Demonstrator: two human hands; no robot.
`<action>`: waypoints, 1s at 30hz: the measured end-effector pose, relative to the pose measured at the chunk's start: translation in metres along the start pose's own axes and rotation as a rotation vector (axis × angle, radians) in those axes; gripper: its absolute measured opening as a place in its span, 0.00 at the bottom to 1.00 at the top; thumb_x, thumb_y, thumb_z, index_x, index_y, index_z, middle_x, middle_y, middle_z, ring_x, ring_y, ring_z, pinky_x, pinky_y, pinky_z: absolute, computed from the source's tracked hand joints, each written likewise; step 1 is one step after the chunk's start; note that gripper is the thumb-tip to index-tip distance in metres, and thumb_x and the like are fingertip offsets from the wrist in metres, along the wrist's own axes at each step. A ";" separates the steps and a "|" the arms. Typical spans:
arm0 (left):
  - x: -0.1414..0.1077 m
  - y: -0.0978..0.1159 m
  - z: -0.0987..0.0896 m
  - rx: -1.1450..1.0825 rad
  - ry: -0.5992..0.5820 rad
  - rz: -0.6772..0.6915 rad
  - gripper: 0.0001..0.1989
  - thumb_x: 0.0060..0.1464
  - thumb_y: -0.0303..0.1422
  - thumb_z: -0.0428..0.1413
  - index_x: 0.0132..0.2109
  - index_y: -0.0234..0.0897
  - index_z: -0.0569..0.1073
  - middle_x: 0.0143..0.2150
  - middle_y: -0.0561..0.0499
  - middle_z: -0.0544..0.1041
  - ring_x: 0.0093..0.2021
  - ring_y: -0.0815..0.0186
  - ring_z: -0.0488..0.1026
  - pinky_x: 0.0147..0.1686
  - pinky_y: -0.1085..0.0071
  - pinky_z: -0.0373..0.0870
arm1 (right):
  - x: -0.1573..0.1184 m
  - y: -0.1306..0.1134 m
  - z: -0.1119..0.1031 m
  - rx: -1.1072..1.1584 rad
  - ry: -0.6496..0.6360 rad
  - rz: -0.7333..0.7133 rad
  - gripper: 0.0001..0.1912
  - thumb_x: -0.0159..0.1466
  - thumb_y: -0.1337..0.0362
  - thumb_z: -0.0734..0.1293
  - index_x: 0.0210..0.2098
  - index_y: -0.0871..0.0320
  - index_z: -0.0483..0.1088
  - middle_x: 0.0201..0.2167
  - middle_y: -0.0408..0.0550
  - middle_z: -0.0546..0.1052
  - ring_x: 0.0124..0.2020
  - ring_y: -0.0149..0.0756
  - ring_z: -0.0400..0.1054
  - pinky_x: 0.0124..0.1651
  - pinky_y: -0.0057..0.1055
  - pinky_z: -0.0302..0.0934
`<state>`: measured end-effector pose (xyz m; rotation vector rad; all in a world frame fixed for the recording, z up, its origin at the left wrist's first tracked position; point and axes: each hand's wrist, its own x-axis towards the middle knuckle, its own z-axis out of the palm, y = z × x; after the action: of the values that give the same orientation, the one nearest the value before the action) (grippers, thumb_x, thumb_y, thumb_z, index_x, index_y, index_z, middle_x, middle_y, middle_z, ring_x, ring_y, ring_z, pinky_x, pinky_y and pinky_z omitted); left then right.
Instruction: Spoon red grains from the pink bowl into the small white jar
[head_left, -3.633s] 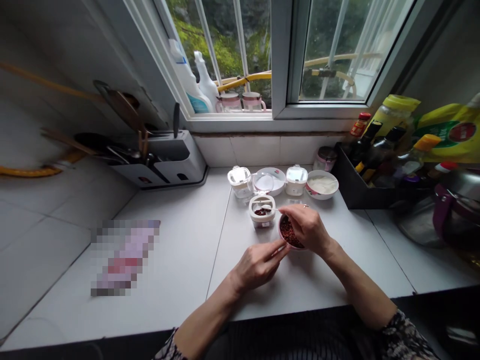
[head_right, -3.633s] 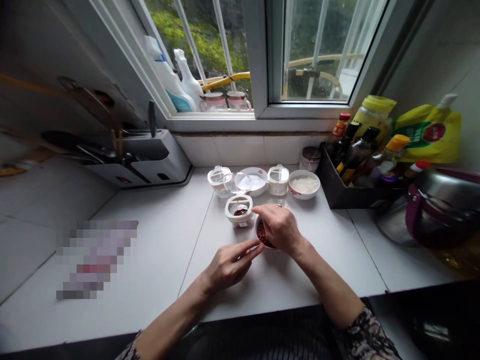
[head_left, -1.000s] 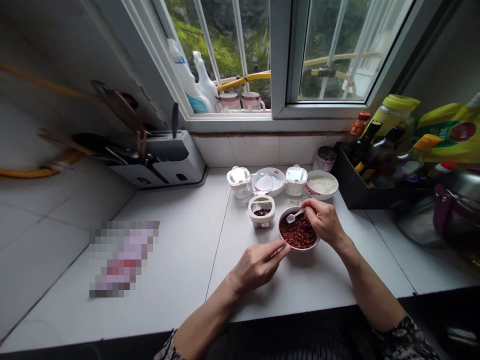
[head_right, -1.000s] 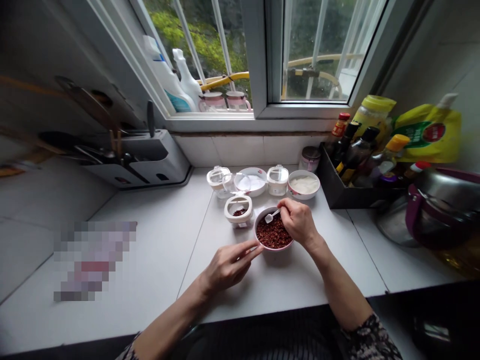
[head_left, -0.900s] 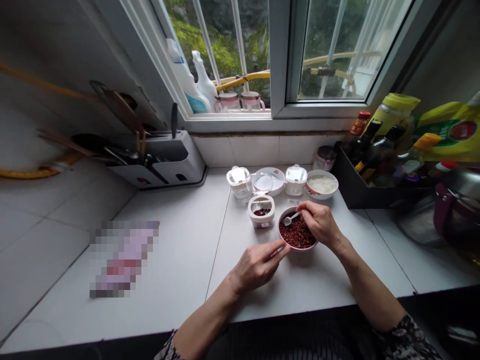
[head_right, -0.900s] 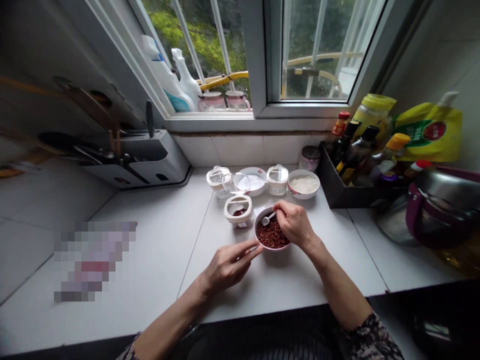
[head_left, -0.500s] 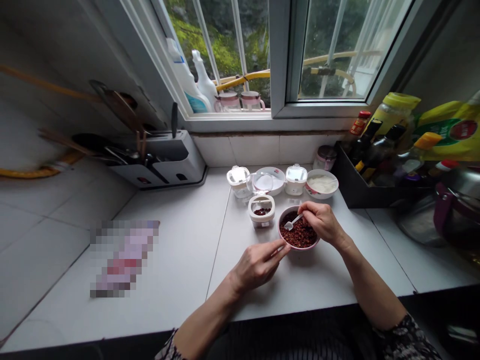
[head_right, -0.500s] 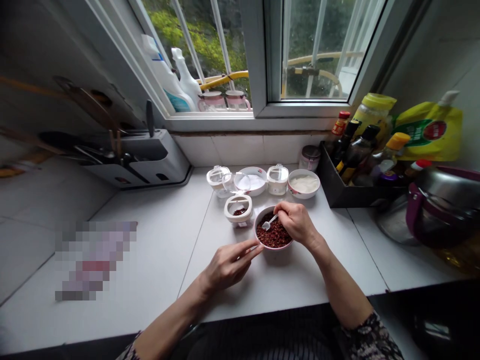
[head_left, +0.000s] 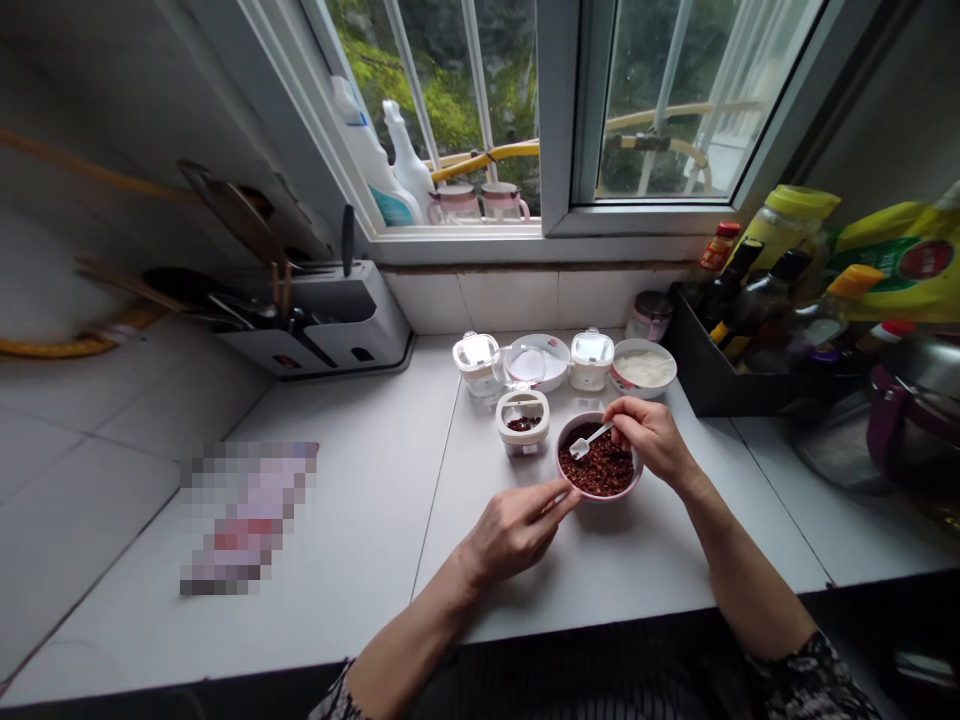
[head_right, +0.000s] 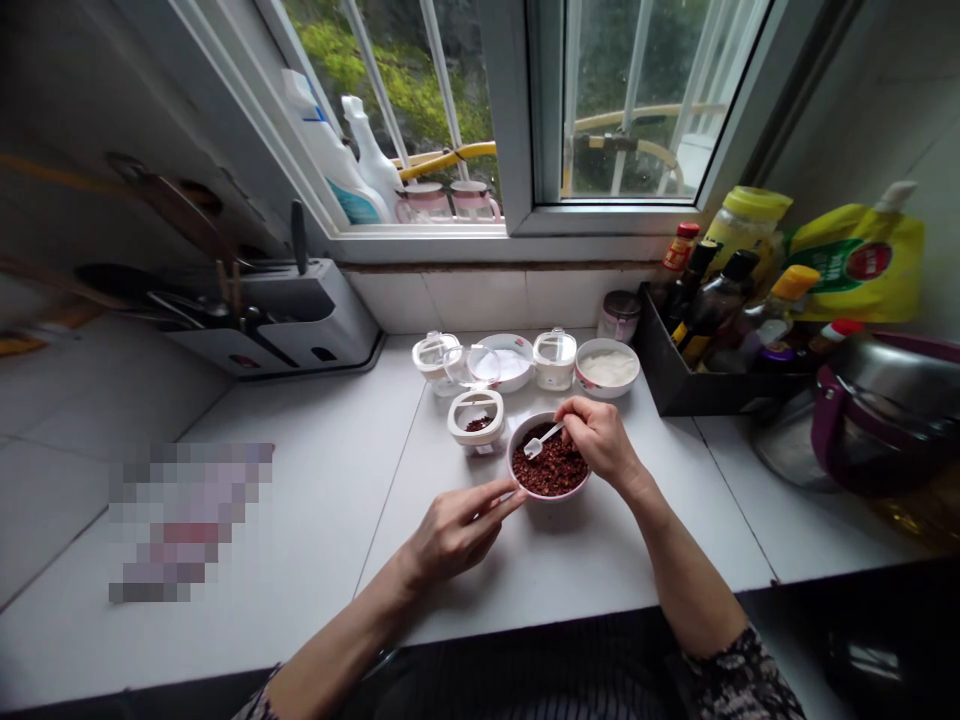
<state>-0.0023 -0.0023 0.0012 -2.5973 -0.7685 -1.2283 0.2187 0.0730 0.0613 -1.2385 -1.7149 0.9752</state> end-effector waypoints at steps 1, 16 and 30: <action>0.000 0.000 0.000 0.002 0.001 0.003 0.16 0.63 0.20 0.47 0.54 0.32 0.72 0.45 0.41 0.79 0.39 0.66 0.80 0.35 0.73 0.80 | -0.001 0.000 0.001 -0.032 -0.007 -0.023 0.09 0.57 0.66 0.60 0.27 0.58 0.72 0.17 0.40 0.71 0.19 0.30 0.64 0.24 0.26 0.58; -0.003 -0.001 0.001 -0.003 -0.010 -0.008 0.20 0.62 0.20 0.47 0.59 0.33 0.69 0.46 0.41 0.79 0.40 0.66 0.80 0.36 0.73 0.80 | 0.004 0.002 -0.003 0.186 0.022 0.108 0.08 0.53 0.63 0.63 0.26 0.59 0.72 0.16 0.42 0.72 0.16 0.28 0.63 0.21 0.25 0.59; -0.002 -0.001 0.001 -0.011 -0.005 -0.005 0.22 0.62 0.20 0.46 0.61 0.33 0.68 0.47 0.40 0.79 0.39 0.65 0.80 0.36 0.73 0.80 | 0.007 -0.009 0.013 0.307 0.136 0.002 0.11 0.59 0.58 0.67 0.36 0.59 0.73 0.24 0.45 0.78 0.19 0.28 0.66 0.25 0.27 0.64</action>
<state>-0.0029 -0.0021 -0.0014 -2.6093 -0.7712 -1.2317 0.2021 0.0755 0.0659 -1.0793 -1.3992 1.0837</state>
